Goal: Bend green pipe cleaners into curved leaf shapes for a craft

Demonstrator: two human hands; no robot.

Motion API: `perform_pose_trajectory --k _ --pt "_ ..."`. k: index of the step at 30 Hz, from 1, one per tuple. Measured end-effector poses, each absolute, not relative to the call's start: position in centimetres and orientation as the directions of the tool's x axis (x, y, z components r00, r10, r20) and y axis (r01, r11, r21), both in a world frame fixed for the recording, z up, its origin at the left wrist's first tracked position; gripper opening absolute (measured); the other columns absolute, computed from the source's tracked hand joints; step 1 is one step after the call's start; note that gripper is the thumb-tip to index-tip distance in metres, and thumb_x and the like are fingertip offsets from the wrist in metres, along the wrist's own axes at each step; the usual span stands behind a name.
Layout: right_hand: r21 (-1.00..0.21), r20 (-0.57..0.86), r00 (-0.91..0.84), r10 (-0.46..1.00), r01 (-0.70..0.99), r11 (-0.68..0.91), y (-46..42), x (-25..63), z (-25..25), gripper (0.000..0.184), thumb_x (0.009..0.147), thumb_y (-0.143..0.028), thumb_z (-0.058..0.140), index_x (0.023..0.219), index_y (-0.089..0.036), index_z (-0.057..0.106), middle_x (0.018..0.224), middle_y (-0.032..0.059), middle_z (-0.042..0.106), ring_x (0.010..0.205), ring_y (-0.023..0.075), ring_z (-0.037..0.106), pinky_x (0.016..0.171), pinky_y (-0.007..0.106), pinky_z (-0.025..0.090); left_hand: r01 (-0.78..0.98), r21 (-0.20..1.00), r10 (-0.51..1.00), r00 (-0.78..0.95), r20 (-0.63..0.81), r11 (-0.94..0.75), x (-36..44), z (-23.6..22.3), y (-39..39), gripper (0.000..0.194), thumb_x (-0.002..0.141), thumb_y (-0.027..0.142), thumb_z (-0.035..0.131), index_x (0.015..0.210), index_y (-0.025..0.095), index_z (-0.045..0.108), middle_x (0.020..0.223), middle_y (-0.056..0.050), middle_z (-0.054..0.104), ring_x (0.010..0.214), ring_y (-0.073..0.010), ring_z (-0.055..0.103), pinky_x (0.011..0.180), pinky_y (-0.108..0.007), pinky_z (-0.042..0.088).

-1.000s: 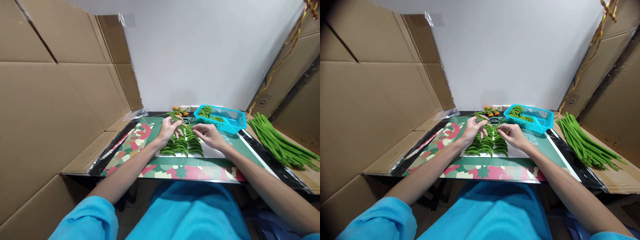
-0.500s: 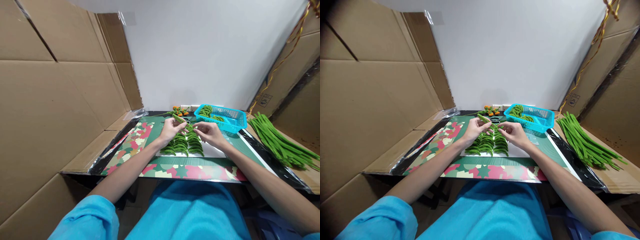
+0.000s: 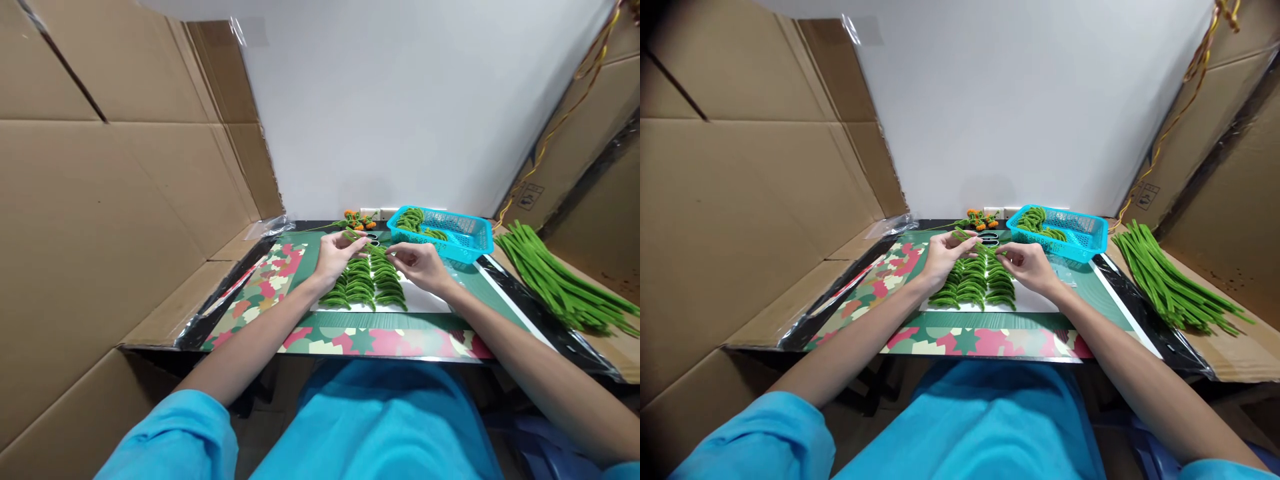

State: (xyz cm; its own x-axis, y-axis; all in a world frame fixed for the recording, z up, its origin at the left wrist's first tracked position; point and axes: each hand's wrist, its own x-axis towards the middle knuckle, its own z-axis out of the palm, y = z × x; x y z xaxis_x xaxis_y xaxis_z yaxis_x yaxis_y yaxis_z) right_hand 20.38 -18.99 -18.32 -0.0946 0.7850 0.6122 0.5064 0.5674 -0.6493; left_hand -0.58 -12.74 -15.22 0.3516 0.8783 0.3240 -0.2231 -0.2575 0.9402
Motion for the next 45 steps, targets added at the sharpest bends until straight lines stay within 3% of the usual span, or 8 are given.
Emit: perform_pose_trajectory --k 8,13,19,26,30,39,45 --pt "-0.702 0.572 -0.087 0.816 0.463 0.541 -19.1 20.5 -18.1 0.034 0.096 -0.047 0.064 0.099 -0.016 0.078 0.059 0.0007 0.063 0.049 0.0131 0.051 0.047 0.027 0.041 -0.281 0.934 0.903 0.304 0.304 -0.22 -0.7 -15.3 -12.2 0.033 0.08 0.039 0.086 0.096 0.013 0.074 0.094 -0.009 0.082 0.083 -0.0182 0.079 0.079 -0.031 0.066" --pt "-0.711 0.561 -0.076 0.824 0.466 0.527 -19.1 20.5 -18.1 0.034 0.095 -0.048 0.064 0.099 -0.017 0.078 0.058 0.0011 0.064 0.048 0.0143 0.054 0.047 0.028 0.043 -0.278 0.928 0.898 0.292 0.329 -0.249 -0.3 -15.4 -12.0 0.036 0.085 0.043 0.082 0.099 0.013 0.068 0.092 -0.011 0.082 0.087 -0.0209 0.08 0.082 -0.033 0.065" --pt "-0.702 0.569 -0.054 0.82 0.488 0.519 -19.4 20.5 -17.9 0.034 0.095 -0.047 0.064 0.095 -0.017 0.077 0.057 0.0011 0.063 0.046 0.0135 0.053 0.046 0.028 0.041 -0.25 0.91 0.852 0.335 0.403 -0.331 -0.4 -15.6 -11.7 0.042 0.089 0.054 0.075 0.1 0.019 0.054 0.09 -0.008 0.08 0.082 -0.0229 0.08 0.069 -0.032 0.064" --pt "-0.676 0.601 -0.01 0.799 0.527 0.515 -19.4 21.0 -17.8 0.033 0.097 -0.047 0.062 0.095 -0.018 0.077 0.06 0.002 0.066 0.051 0.0164 0.06 0.048 0.028 0.043 -0.045 0.855 0.825 0.238 0.512 -0.517 -1.2 -15.9 -11.0 0.037 0.09 0.054 0.073 0.092 0.018 0.067 0.079 -0.004 0.073 0.059 -0.0141 0.066 0.043 -0.02 0.05" --pt "-0.642 0.627 -0.01 0.779 0.559 0.524 -19.2 21.4 -17.9 0.032 0.097 -0.047 0.063 0.095 -0.018 0.078 0.063 0.0025 0.068 0.051 0.0161 0.059 0.048 0.029 0.043 -0.062 0.859 0.831 0.224 0.509 -0.509 -1.3 -15.9 -10.8 0.034 0.089 0.052 0.076 0.094 0.018 0.068 0.073 -0.002 0.07 0.054 -0.0129 0.061 0.042 -0.021 0.05" --pt "-0.536 0.714 0.021 0.699 0.659 0.528 -18.6 21.9 -18.2 0.027 0.097 -0.043 0.064 0.097 -0.021 0.079 0.082 0.0058 0.078 0.059 0.0168 0.061 0.058 0.031 0.05 -0.149 0.905 0.861 0.279 0.425 -0.399 -1.1 -15.8 -10.7 0.039 0.087 0.053 0.077 0.095 0.019 0.059 0.077 -0.001 0.071 0.058 -0.0159 0.072 0.044 -0.022 0.053" --pt "-0.48 0.72 -0.024 0.693 0.704 0.523 -18.3 22.2 -18.5 0.031 0.098 -0.044 0.061 0.092 -0.02 0.079 0.076 0.0059 0.076 0.057 0.0167 0.06 0.057 0.031 0.049 -0.205 0.945 0.888 0.338 0.311 -0.254 -1.3 -15.1 -11.0 0.045 0.086 0.054 0.078 0.099 0.019 0.053 0.106 -0.014 0.08 0.058 -0.0176 0.075 0.04 -0.021 0.051"
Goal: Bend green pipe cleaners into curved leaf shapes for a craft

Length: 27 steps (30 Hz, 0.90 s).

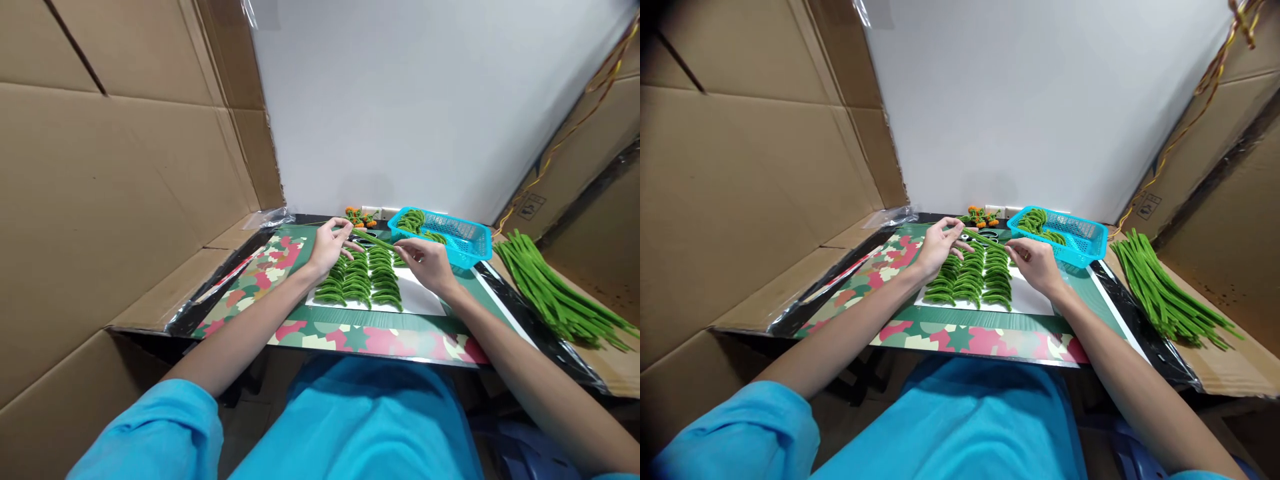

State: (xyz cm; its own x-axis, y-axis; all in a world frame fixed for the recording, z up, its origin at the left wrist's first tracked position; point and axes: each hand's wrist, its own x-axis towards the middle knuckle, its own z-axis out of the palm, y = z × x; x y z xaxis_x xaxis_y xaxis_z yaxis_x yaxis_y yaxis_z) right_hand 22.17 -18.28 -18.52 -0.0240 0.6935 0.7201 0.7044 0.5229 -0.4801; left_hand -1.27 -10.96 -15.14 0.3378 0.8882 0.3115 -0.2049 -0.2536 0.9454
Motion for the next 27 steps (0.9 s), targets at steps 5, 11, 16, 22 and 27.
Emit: perform_pose_trajectory --k 5,11,16,22,27 --pt "-0.441 0.736 -0.034 0.676 0.733 0.518 -18.22 22.22 -18.67 0.036 0.1 -0.047 0.058 0.086 -0.02 0.077 0.069 0.0046 0.071 0.056 0.0162 0.056 0.056 0.03 0.047 -0.248 0.953 0.913 0.322 0.249 -0.173 -1.37 -15.1 -11.2 0.044 0.085 0.052 0.081 0.099 0.017 0.057 0.111 -0.016 0.08 0.059 -0.0179 0.076 0.036 -0.02 0.048" --pt "-0.409 0.765 -0.018 0.643 0.758 0.508 -18.47 22.3 -18.57 0.037 0.102 -0.049 0.055 0.088 -0.021 0.075 0.07 0.0039 0.07 0.056 0.0168 0.057 0.057 0.03 0.047 -0.268 0.954 0.948 0.245 0.201 -0.134 -1.42 -15.26 -10.99 0.042 0.081 0.047 0.086 0.101 0.014 0.069 0.1 -0.011 0.079 0.057 -0.0157 0.075 0.036 -0.017 0.045" --pt "-0.348 0.78 -0.059 0.623 0.786 0.51 -18.49 22.5 -18.72 0.033 0.103 -0.045 0.055 0.089 -0.022 0.074 0.075 0.0047 0.072 0.058 0.0172 0.059 0.06 0.031 0.046 -0.247 0.963 0.956 0.24 0.17 -0.109 -1.46 -15.44 -10.93 0.038 0.082 0.046 0.086 0.098 0.013 0.073 0.103 -0.013 0.079 0.056 -0.0167 0.076 0.036 -0.019 0.044" --pt "-0.297 0.773 -0.105 0.625 0.812 0.503 -18.37 22.64 -18.98 0.031 0.104 -0.042 0.055 0.093 -0.021 0.075 0.074 0.0043 0.072 0.058 0.0165 0.059 0.06 0.03 0.043 -0.216 0.967 0.953 0.239 0.184 -0.133 -1.46 -15.41 -10.99 0.04 0.084 0.047 0.084 0.1 0.012 0.074 0.105 -0.014 0.079 0.054 -0.017 0.075 0.035 -0.019 0.044" --pt "-0.267 0.768 -0.135 0.626 0.821 0.504 -18.3 22.55 -19.07 0.029 0.104 -0.038 0.056 0.093 -0.021 0.076 0.073 0.0037 0.073 0.058 0.0162 0.06 0.059 0.03 0.042 -0.19 0.967 0.941 0.261 0.214 -0.168 -1.29 -15.23 -11.45 0.051 0.085 0.061 0.077 0.089 0.01 0.074 0.097 -0.017 0.08 0.056 -0.0198 0.077 0.034 -0.019 0.044"
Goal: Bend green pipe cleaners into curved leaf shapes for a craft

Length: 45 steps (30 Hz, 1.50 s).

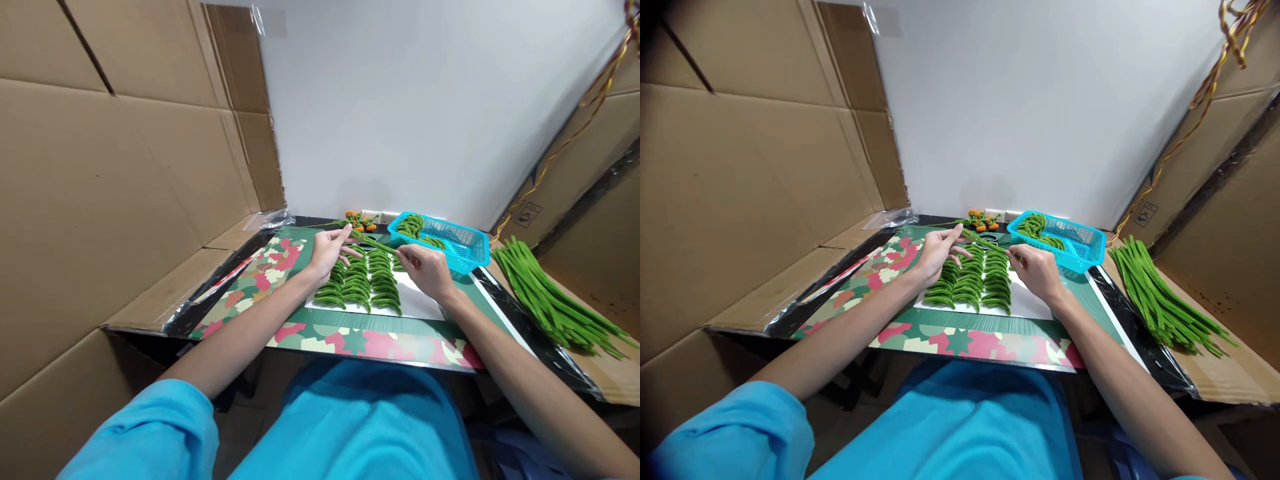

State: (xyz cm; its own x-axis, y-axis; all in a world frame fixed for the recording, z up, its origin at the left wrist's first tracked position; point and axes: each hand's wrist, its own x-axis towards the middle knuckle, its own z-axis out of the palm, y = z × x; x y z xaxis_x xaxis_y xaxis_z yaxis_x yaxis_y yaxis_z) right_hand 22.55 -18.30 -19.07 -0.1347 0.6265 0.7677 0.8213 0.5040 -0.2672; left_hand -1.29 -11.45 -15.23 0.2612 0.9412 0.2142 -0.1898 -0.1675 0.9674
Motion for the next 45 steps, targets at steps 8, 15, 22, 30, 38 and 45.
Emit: perform_pose_trajectory --k 8,15,22,30,38,45 --pt "-0.236 0.784 -0.153 0.602 0.823 0.517 -18.3 22.6 -19.1 0.028 0.105 -0.037 0.056 0.094 -0.02 0.075 0.077 0.0033 0.074 0.059 0.0148 0.061 0.06 0.028 0.043 -0.167 0.967 0.917 0.321 0.236 -0.19 -1.2 -15.1 -11.8 0.05 0.085 0.06 0.077 0.094 0.01 0.076 0.113 -0.02 0.079 0.061 -0.0199 0.078 0.034 -0.018 0.046" --pt "-0.229 0.781 -0.182 0.597 0.807 0.545 -18.2 22.7 -19.3 0.027 0.105 -0.037 0.055 0.098 -0.02 0.076 0.076 0.0026 0.077 0.055 0.0147 0.063 0.057 0.027 0.044 -0.16 0.974 0.912 0.354 0.206 -0.158 -1.3 -15.3 -11.6 0.041 0.087 0.046 0.08 0.106 0.01 0.072 0.115 -0.019 0.079 0.064 -0.0189 0.078 0.036 -0.018 0.047" --pt "-0.226 0.741 -0.238 0.628 0.793 0.566 -18.3 22.4 -19.3 0.026 0.106 -0.034 0.054 0.1 -0.02 0.075 0.083 0.0042 0.08 0.056 0.0153 0.066 0.057 0.027 0.044 -0.162 0.975 0.882 0.424 0.206 -0.15 -0.9 -14.8 -12.5 0.044 0.086 0.047 0.081 0.109 0.01 0.074 0.12 -0.02 0.078 0.063 -0.0174 0.077 0.037 -0.018 0.048" --pt "-0.246 0.702 -0.244 0.669 0.798 0.55 -18.4 22.5 -19.2 0.027 0.108 -0.034 0.049 0.104 -0.019 0.071 0.067 0.0009 0.075 0.047 0.0146 0.062 0.054 0.026 0.042 -0.184 0.965 0.872 0.422 0.249 -0.187 -1.0 -15.1 -12.1 0.047 0.08 0.051 0.085 0.098 0.011 0.07 0.112 -0.019 0.079 0.067 -0.021 0.079 0.036 -0.018 0.048" --pt "-0.226 0.685 -0.267 0.678 0.807 0.546 -18.4 21.9 -19.0 0.028 0.107 -0.037 0.05 0.105 -0.02 0.072 0.064 0.0017 0.073 0.049 0.0161 0.063 0.054 0.026 0.039 -0.14 0.971 0.838 0.492 0.237 -0.192 -0.6 -15.4 -12.3 0.049 0.079 0.051 0.085 0.104 0.013 0.067 0.099 -0.016 0.081 0.073 -0.0285 0.081 0.038 -0.021 0.053" --pt "-0.195 0.679 -0.298 0.671 0.807 0.557 -18.3 21.4 -19.4 0.029 0.108 -0.036 0.05 0.108 -0.02 0.074 0.069 0.0029 0.075 0.051 0.0154 0.063 0.055 0.026 0.038 -0.093 0.972 0.827 0.512 0.232 -0.216 -0.8 -15.4 -12.6 0.044 0.074 0.043 0.09 0.1 0.01 0.075 0.096 -0.015 0.082 0.076 -0.0274 0.081 0.044 -0.023 0.057"
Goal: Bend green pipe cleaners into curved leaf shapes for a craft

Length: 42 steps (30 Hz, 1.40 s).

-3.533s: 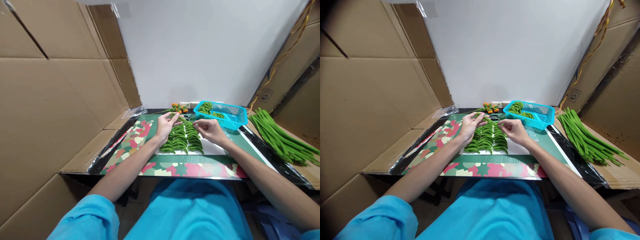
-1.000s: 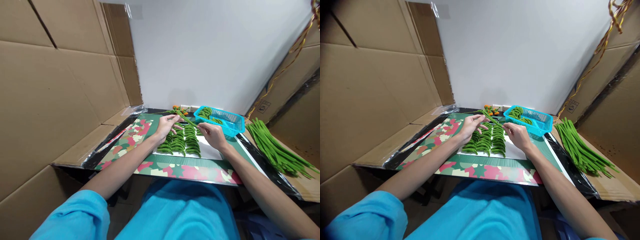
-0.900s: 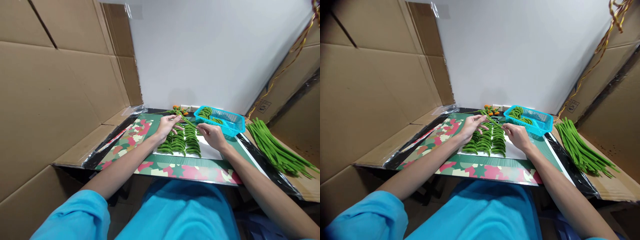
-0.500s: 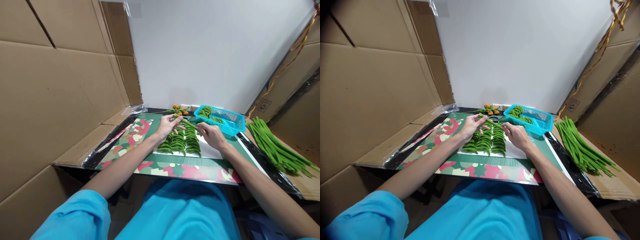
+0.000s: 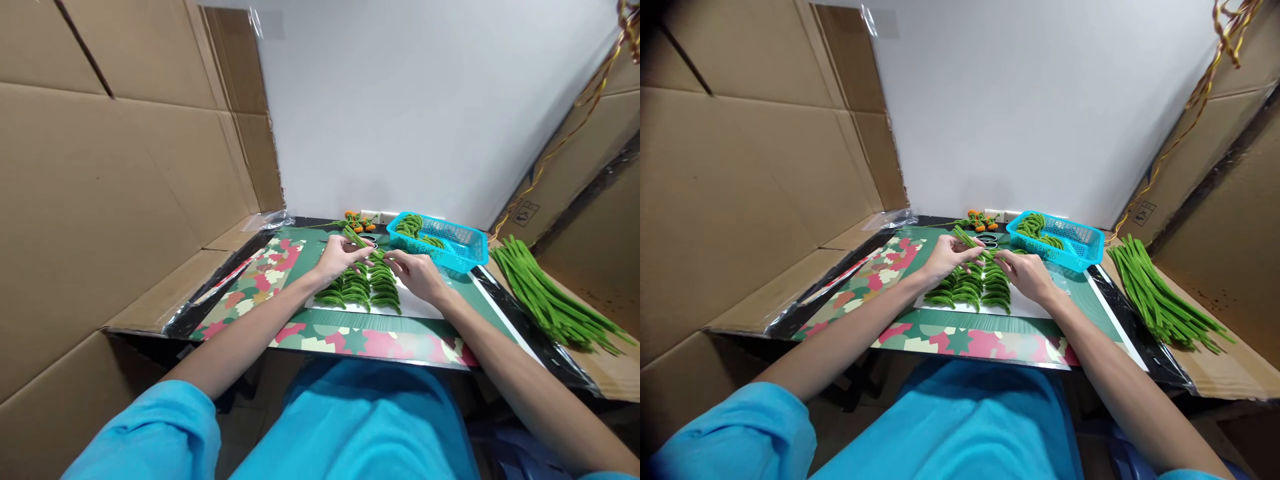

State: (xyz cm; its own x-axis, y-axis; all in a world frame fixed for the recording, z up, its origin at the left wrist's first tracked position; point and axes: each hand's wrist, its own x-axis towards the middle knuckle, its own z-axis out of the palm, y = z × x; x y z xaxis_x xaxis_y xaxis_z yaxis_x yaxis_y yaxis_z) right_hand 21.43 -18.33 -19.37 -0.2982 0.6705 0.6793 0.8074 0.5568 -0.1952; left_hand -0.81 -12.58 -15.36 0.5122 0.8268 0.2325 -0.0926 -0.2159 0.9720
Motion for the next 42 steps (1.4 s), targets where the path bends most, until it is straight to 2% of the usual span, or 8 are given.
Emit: perform_pose_trajectory --k 8,15,24,34,39,42 --pt "-0.191 0.679 -0.304 0.668 0.806 0.56 -18.53 21.33 -19.26 0.031 0.108 -0.038 0.049 0.11 -0.02 0.075 0.074 0.0046 0.077 0.052 0.0156 0.064 0.056 0.027 0.04 -0.1 0.968 0.827 0.505 0.248 -0.229 -0.87 -15.48 -12.59 0.047 0.073 0.047 0.09 0.1 0.012 0.075 0.101 -0.016 0.082 0.082 -0.0285 0.081 0.047 -0.023 0.057" --pt "-0.216 0.668 -0.301 0.68 0.797 0.564 -18.67 21.21 -19.06 0.033 0.108 -0.038 0.047 0.101 -0.021 0.074 0.075 0.0051 0.079 0.055 0.0179 0.069 0.054 0.027 0.042 -0.103 0.966 0.843 0.473 0.258 -0.238 -0.85 -15.3 -12.64 0.041 0.066 0.042 0.095 0.087 0.011 0.078 0.081 -0.013 0.081 0.085 -0.0305 0.081 0.054 -0.027 0.061" --pt "-0.257 0.721 -0.221 0.657 0.795 0.55 -18.69 21.25 -19.17 0.034 0.108 -0.041 0.046 0.1 -0.021 0.072 0.07 0.0041 0.077 0.056 0.0181 0.07 0.056 0.027 0.045 -0.112 0.967 0.876 0.41 0.253 -0.227 -0.77 -15.43 -12.79 0.043 0.064 0.045 0.096 0.085 0.012 0.078 0.076 -0.01 0.08 0.074 -0.0275 0.08 0.06 -0.032 0.063" --pt "-0.276 0.728 -0.22 0.65 0.774 0.57 -18.38 20.96 -19.39 0.037 0.108 -0.044 0.046 0.1 -0.021 0.074 0.068 0.0032 0.077 0.052 0.017 0.069 0.055 0.026 0.047 -0.134 0.956 0.898 0.33 0.29 -0.26 -0.56 -15.51 -13.0 0.039 0.063 0.044 0.095 0.081 0.014 0.078 0.084 -0.011 0.082 0.079 -0.0266 0.08 0.069 -0.034 0.064" --pt "-0.275 0.731 -0.208 0.65 0.782 0.559 -18.24 21.1 -19.19 0.036 0.108 -0.044 0.048 0.1 -0.021 0.075 0.067 0.0031 0.077 0.053 0.0172 0.069 0.056 0.027 0.048 -0.15 0.948 0.903 0.294 0.313 -0.28 -0.23 -15.66 -13.26 0.038 0.065 0.044 0.094 0.081 0.014 0.077 0.085 -0.01 0.082 0.081 -0.0264 0.081 0.069 -0.033 0.063" --pt "-0.266 0.735 -0.195 0.649 0.798 0.541 -18.31 21.48 -18.93 0.036 0.108 -0.044 0.047 0.102 -0.021 0.075 0.067 0.0029 0.076 0.053 0.017 0.067 0.057 0.027 0.047 -0.139 0.951 0.891 0.336 0.307 -0.275 -0.42 -15.4 -13.14 0.038 0.066 0.044 0.094 0.084 0.014 0.078 0.084 -0.01 0.082 0.082 -0.0276 0.081 0.065 -0.032 0.063"
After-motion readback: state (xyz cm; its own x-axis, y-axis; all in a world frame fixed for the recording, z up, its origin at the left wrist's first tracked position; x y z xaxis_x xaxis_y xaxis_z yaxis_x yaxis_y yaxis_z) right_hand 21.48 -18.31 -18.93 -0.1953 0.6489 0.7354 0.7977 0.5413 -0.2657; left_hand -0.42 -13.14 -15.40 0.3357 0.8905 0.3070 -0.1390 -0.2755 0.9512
